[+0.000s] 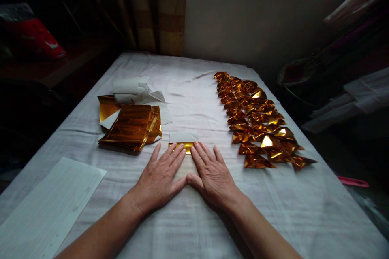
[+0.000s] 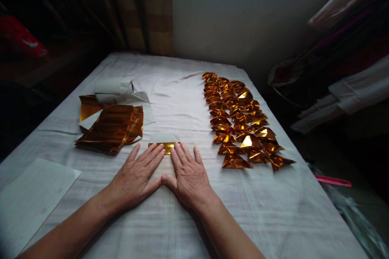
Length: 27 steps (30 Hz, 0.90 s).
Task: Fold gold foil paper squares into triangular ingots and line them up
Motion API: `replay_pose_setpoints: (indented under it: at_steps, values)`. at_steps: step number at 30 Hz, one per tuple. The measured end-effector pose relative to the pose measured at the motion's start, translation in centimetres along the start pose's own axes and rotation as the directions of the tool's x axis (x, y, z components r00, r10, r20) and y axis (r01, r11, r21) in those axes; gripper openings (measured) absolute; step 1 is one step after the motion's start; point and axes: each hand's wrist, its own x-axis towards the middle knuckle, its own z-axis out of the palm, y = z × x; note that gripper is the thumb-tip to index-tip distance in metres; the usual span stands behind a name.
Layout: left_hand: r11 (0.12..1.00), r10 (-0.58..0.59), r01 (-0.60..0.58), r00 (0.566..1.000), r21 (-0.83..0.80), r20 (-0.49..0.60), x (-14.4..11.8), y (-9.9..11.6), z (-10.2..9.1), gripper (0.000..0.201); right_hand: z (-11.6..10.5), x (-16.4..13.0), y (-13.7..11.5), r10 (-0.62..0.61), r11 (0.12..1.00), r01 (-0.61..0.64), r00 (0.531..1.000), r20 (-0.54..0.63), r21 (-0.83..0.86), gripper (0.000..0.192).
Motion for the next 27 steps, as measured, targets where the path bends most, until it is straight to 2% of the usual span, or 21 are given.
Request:
replay_pose_setpoints:
  at_steps: [9,15,21,27]
  values:
    - [0.999,0.013,-0.013,1.000,0.030,-0.001,-1.8,-1.5,-0.4,0.066,-0.4,-0.9,0.6,0.057,0.998,-0.056,0.998,0.020,-0.035,0.067]
    - [0.997,-0.048,0.048,0.999,0.054,-0.004,-2.2,-1.7,-1.0,0.058,-0.4,-0.9,0.7,0.055,0.996,-0.054,0.998,0.007,-0.066,0.067]
    - [0.996,-0.072,0.074,0.996,0.040,-0.052,-1.7,-1.2,-1.3,0.050,-0.1,0.1,-0.8,-0.032,0.997,0.026,0.996,-0.088,-0.067,0.064]
    - [0.994,-0.071,0.072,0.997,0.082,-0.016,-1.6,-1.4,-1.3,0.045,-0.1,1.6,-1.8,-0.129,0.992,0.128,0.991,0.039,0.013,0.063]
